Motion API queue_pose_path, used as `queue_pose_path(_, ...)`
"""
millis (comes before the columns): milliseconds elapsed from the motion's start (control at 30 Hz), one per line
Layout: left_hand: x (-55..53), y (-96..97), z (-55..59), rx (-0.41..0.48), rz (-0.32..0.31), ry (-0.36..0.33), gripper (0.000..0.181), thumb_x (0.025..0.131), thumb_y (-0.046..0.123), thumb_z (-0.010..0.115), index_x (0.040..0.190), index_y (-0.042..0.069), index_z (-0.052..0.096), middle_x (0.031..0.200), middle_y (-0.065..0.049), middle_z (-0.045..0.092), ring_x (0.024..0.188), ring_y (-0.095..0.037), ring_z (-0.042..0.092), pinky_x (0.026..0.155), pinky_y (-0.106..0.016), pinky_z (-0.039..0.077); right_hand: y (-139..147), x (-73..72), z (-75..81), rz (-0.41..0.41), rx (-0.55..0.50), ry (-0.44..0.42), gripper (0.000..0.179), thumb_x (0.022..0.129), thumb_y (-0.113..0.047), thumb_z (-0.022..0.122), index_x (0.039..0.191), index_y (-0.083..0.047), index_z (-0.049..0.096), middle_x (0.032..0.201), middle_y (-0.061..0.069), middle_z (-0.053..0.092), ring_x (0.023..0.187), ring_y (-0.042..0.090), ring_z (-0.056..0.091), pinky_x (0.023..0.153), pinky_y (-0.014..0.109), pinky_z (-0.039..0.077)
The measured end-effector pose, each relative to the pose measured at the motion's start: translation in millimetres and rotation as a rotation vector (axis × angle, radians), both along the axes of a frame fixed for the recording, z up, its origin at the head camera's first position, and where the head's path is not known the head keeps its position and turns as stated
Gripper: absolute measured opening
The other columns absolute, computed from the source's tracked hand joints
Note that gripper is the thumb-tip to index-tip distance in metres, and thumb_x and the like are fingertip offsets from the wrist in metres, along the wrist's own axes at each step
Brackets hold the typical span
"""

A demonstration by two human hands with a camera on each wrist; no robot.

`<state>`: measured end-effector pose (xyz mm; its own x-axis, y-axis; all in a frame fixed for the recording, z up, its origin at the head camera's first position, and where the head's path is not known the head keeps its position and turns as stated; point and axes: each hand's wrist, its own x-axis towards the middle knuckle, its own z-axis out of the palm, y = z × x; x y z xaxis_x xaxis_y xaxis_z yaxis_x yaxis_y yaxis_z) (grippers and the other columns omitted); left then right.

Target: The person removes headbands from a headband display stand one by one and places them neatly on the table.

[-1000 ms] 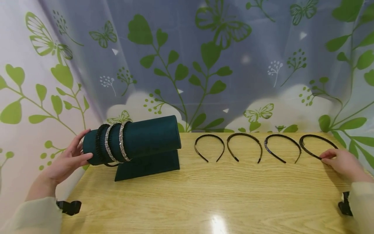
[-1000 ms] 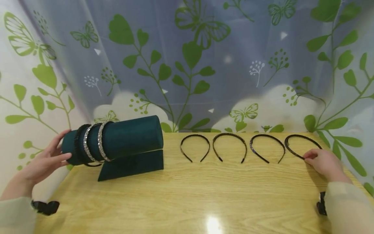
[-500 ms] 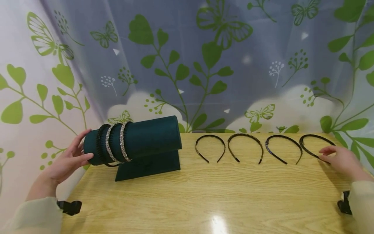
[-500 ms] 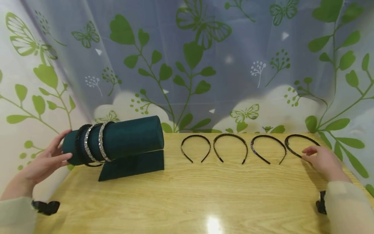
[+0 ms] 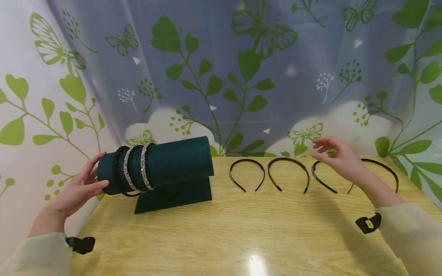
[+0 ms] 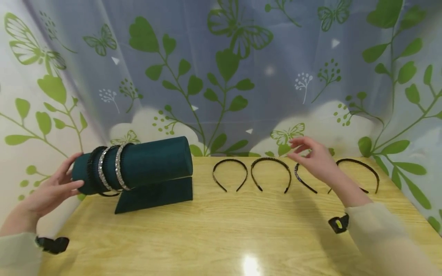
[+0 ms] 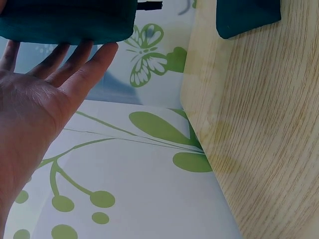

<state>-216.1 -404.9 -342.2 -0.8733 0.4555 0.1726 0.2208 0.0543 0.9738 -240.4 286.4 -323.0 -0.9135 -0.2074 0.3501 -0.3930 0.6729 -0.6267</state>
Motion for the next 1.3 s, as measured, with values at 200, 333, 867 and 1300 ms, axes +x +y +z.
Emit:
queue_pose_path(200,1.0,-0.2,-1.7,-0.005,0.012,-0.009,0.078,0.099,-0.010,0.040,0.156,0.033,0.008,0.145,0.005,0.024,0.119,-0.004,0.047,0.085,-0.028,0.049,-82,-3.8,24.5,0.237,-0.076,-0.002,0.044,0.094,-0.015,0.066,0.133,-0.003,0.051,0.129,0.014,0.052,0.116,0.024,0.050,0.092,0.043,0.042)
queue_pose_path(333,1.3,-0.8,-2.4,-0.003,0.010,-0.007,0.078,0.099,-0.010,0.040,0.156,0.033,0.008,0.145,0.005,0.025,0.119,-0.004,0.048,0.085,-0.029,0.049,-131,-9.4,38.3,0.340,-0.028,0.016,0.052,0.092,-0.020,0.070,0.138,-0.006,0.048,0.135,0.009,0.049,0.124,0.026,0.046,0.098,0.046,0.039)
queue_pose_path(867,3.3,0.9,-3.9,0.006,0.008,-0.017,0.079,0.099,-0.010,0.040,0.156,0.033,0.006,0.144,0.004,0.025,0.119,-0.005,0.049,0.085,-0.029,0.049,-276,-36.8,57.4,0.516,0.165,-0.019,0.079,0.087,-0.045,0.071,0.151,-0.019,0.032,0.153,0.003,0.030,0.141,0.019,0.026,0.109,0.041,0.029)
queue_pose_path(1300,1.6,4.1,2.4,0.020,0.012,-0.009,0.078,0.099,-0.010,0.041,0.156,0.033,0.009,0.142,0.003,0.029,0.117,-0.006,0.050,0.085,-0.030,0.050,-344,-37.4,52.1,0.457,0.414,0.007,0.096,0.079,-0.066,0.066,0.155,-0.026,0.023,0.157,-0.001,0.023,0.140,0.021,0.029,0.107,0.041,0.031)
